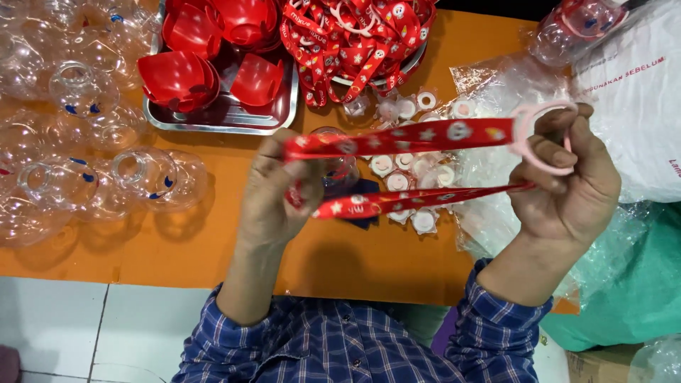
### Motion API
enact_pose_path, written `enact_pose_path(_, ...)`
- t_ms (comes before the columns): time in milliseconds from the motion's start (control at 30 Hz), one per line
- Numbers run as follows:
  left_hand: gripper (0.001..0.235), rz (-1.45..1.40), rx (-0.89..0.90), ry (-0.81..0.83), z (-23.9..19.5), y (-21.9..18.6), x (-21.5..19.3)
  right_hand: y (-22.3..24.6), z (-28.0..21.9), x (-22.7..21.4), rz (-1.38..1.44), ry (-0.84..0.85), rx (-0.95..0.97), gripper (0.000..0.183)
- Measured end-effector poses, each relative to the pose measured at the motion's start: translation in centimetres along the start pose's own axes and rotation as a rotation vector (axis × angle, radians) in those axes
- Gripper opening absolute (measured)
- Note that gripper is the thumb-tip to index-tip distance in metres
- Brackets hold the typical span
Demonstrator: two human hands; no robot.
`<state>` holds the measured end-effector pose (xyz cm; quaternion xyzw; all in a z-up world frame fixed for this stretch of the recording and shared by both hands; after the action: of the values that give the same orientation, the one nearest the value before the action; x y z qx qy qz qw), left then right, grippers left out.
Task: Attaching a lanyard to a plastic bottle and placing it inside a plastic bag.
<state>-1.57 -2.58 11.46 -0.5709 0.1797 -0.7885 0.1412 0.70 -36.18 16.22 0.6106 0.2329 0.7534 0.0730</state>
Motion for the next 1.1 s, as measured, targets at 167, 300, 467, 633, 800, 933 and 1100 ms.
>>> enact_pose_path(167, 0.03, 0.108, -0.216, 0.13, -1.1, 0.9, -1.2, -1.4, 0.3, -0.2, -0.1, -0.115, -0.124, 0.013)
enact_pose_path(300, 0.017, -0.107, -0.185, 0.479, -0.7, -1.7, -0.7, -1.9, 0.9, -0.2, 0.08, -0.051, -0.066, 0.017)
enact_pose_path(467, 0.037, -0.029, -0.248, 0.365, -2.3, -1.5, -1.5, -2.9, 0.6, -0.6, -0.025, -0.174, -0.064, 0.02)
enact_pose_path(633, 0.048, 0.659, -0.457, 0.359, -3.2, -3.8, 4.9, -5.4, 1.0, 2.7, -0.216, -0.136, 0.046, 0.016)
enact_pose_path(800, 0.063, 1.246, -0.018, 0.129, -2.3, -3.8, 9.6, -8.0, 1.4, 4.1, -0.256, 0.044, 0.208, 0.021)
enact_pose_path(933, 0.075, 1.495, 0.095, 0.102, -1.4, -2.5, 9.3, -8.9, 1.9, 5.5, -0.399, 0.198, 0.316, 0.037)
enact_pose_path(1100, 0.096, 1.783, 0.25, -0.119, -1.4, -1.9, 8.7, -8.4, 2.0, 6.4, -0.54, 0.198, 0.352, 0.04)
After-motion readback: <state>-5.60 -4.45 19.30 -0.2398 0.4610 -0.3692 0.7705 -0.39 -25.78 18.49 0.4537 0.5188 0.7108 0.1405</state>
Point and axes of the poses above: each hand's wrist, its own z-axis towards the middle knuckle, its own x-axis out of the palm, y = z × x, the point moved 2 cm from there along z, towards the middle knuckle, and after that the axes turned 7 degrees about y, right-handed, at the moved point
